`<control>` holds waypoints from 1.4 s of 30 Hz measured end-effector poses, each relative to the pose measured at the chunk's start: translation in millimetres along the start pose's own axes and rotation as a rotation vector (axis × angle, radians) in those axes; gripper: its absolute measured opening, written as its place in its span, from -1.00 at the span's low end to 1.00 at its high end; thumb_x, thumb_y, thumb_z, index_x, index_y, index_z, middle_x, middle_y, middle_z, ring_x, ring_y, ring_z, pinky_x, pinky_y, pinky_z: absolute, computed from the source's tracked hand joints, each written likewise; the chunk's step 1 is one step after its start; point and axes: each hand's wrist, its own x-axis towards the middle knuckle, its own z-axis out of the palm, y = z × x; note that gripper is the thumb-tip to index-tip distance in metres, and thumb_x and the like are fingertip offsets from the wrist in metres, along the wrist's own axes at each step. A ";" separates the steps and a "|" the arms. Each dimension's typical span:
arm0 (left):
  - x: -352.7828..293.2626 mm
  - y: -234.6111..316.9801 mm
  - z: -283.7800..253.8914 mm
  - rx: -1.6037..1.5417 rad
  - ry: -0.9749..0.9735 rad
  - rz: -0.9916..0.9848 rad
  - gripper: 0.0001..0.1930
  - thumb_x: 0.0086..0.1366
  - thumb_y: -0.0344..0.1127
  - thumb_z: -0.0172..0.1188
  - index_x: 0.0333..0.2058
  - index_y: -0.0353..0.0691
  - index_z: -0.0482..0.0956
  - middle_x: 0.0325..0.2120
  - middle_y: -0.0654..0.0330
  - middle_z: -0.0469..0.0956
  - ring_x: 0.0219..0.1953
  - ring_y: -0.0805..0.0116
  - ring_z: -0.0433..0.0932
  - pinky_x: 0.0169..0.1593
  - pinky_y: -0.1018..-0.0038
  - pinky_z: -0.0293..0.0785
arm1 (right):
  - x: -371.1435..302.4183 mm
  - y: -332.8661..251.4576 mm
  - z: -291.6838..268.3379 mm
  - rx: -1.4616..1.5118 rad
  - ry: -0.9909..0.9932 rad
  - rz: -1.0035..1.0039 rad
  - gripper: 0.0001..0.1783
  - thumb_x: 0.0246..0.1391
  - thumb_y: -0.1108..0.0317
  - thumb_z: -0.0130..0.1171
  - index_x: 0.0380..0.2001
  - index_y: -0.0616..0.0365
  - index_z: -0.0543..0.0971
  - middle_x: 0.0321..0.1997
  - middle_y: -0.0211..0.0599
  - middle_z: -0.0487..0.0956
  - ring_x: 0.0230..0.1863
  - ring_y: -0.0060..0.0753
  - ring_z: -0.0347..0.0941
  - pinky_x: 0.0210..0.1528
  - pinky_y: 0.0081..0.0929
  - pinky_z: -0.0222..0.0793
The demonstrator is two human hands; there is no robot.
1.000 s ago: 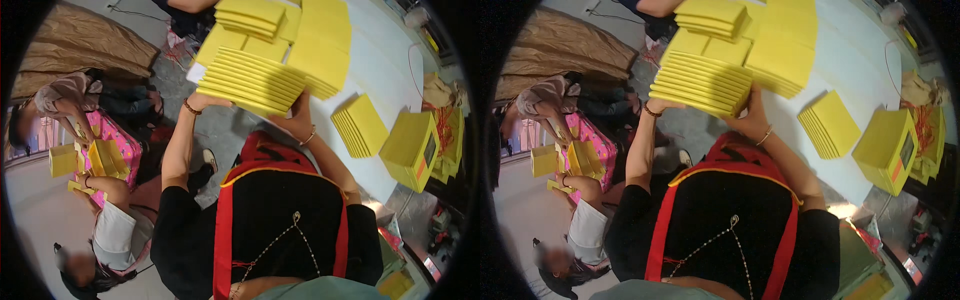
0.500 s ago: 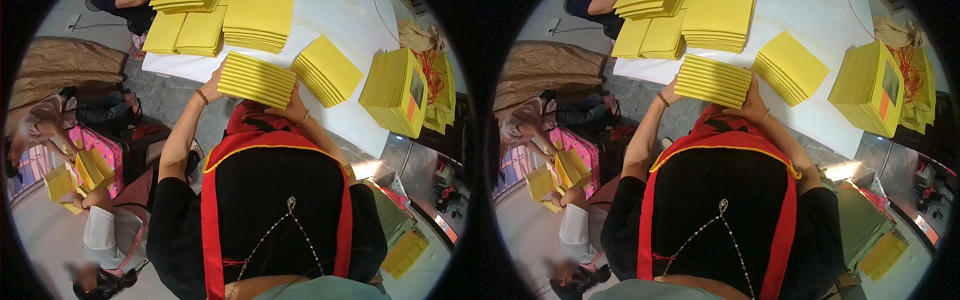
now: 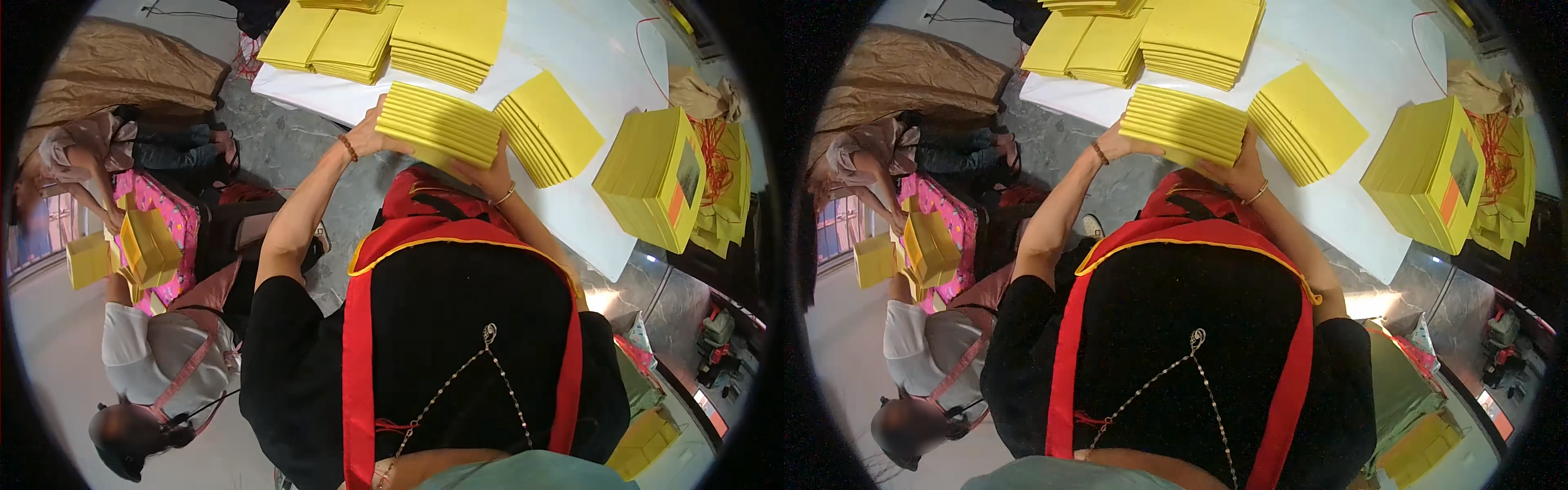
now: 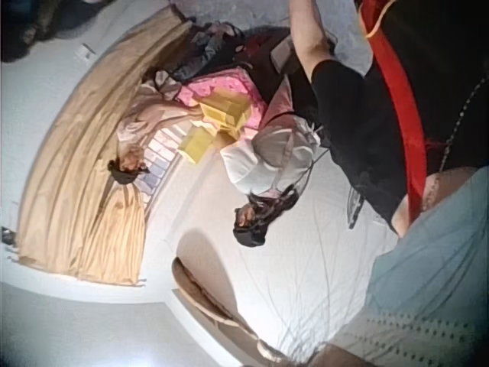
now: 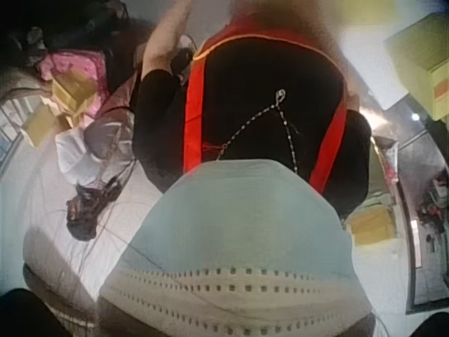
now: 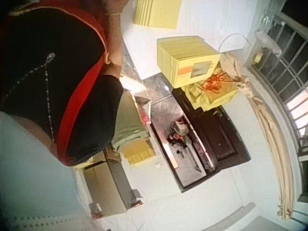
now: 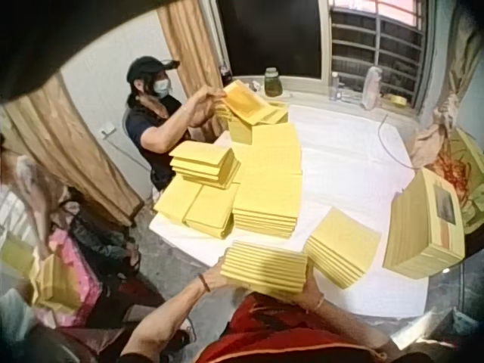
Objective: Stack and organize yellow paper sheets (joss paper) on a table.
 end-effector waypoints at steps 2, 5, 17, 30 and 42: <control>-11.6 37.9 -3.2 -0.106 0.062 0.016 0.03 -0.28 -0.13 0.50 0.07 -0.33 -0.01 -0.02 0.03 0.24 0.11 0.17 0.20 0.17 0.34 0.12 | 3.0 -20.1 -4.1 0.106 -0.016 0.085 -0.06 -0.33 0.37 0.42 0.07 0.21 0.02 0.01 -0.18 0.31 0.05 -0.32 0.27 0.07 -0.41 0.23; -22.7 75.2 -14.4 -0.146 0.130 0.080 0.01 -0.26 -0.16 0.49 0.09 -0.31 -0.01 0.00 0.02 0.25 0.10 0.23 0.22 0.15 0.39 0.13 | 2.5 -12.0 -6.7 0.226 -0.082 0.185 -0.06 -0.30 0.48 0.38 0.10 0.20 0.01 0.00 -0.24 0.36 0.02 -0.39 0.31 0.06 -0.44 0.24; -8.8 172.1 -31.7 0.821 0.156 0.300 -0.24 -0.25 -0.18 0.39 -0.02 -0.25 0.26 -0.22 -0.03 0.42 -0.14 0.00 0.39 -0.10 0.26 0.30 | 10.0 -75.8 -1.2 -0.439 -0.045 -0.290 0.52 -0.64 -0.02 0.53 0.22 0.26 -0.34 0.32 0.01 -0.23 0.35 -0.10 -0.30 0.32 -0.26 -0.35; 2.6 77.2 -12.8 -0.373 0.415 0.384 -0.13 0.20 0.31 -0.29 0.25 -0.22 -0.26 0.25 0.00 -0.11 0.29 0.19 -0.12 0.28 0.33 -0.19 | 57.2 -46.6 7.2 -0.363 -0.093 -0.323 0.20 -0.52 0.09 0.49 0.18 0.19 0.00 0.05 -0.02 0.14 0.11 -0.07 0.09 0.18 -0.27 0.02; 18.0 81.1 29.5 -0.803 0.510 0.252 -0.03 0.08 0.49 -0.53 0.23 -0.23 -0.09 0.16 0.04 0.13 0.20 0.26 0.10 0.23 0.38 -0.03 | 52.3 -27.3 4.7 0.011 -0.175 -0.182 0.28 -0.45 0.36 0.49 0.22 0.11 -0.24 0.14 -0.15 0.15 0.17 -0.27 0.13 0.17 -0.32 0.12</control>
